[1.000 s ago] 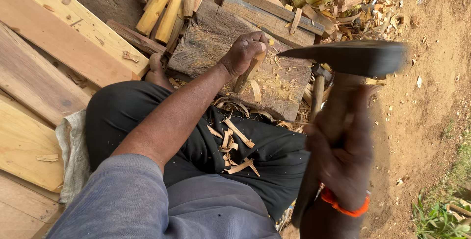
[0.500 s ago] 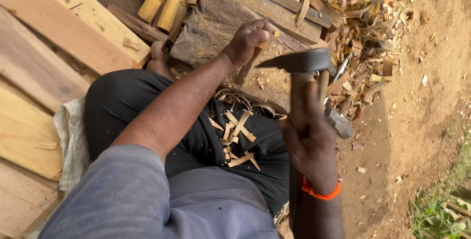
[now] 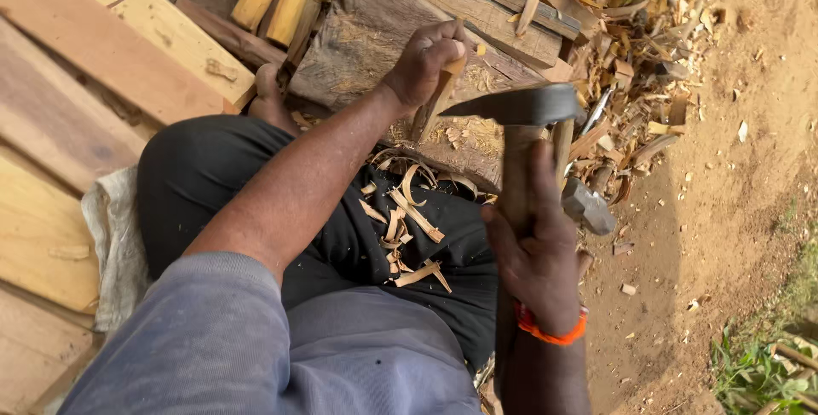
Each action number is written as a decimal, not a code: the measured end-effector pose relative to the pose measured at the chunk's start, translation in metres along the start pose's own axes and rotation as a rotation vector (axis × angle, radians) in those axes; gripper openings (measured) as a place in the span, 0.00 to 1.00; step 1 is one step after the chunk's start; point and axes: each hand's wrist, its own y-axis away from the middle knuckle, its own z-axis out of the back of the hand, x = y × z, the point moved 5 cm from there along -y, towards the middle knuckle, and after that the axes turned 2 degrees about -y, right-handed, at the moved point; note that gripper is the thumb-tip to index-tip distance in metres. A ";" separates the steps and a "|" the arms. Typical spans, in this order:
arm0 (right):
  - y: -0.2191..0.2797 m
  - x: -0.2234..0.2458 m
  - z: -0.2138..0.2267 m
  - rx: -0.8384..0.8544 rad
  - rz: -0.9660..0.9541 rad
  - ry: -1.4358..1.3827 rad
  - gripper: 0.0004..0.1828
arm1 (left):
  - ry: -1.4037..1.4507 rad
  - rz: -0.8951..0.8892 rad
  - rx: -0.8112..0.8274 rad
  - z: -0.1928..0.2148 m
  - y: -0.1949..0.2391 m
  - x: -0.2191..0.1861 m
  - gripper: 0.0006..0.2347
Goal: The person sits on the ground and uses a hammer and chisel to carve a small wooden dowel. They repeatedly strike the chisel to shape the wood, producing wood shavings that accumulate around the work area.
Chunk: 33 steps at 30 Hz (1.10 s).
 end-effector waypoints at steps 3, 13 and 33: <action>0.006 0.032 0.021 -0.145 0.158 -0.318 0.45 | 0.045 -0.019 0.014 0.007 -0.009 0.000 0.06; -0.011 -0.018 -0.041 0.104 -0.039 0.081 0.46 | 0.041 -0.045 -0.054 0.013 -0.006 0.007 0.07; -0.020 -0.012 0.006 0.044 -0.192 -0.150 0.49 | 0.087 0.259 0.058 -0.008 0.005 -0.024 0.12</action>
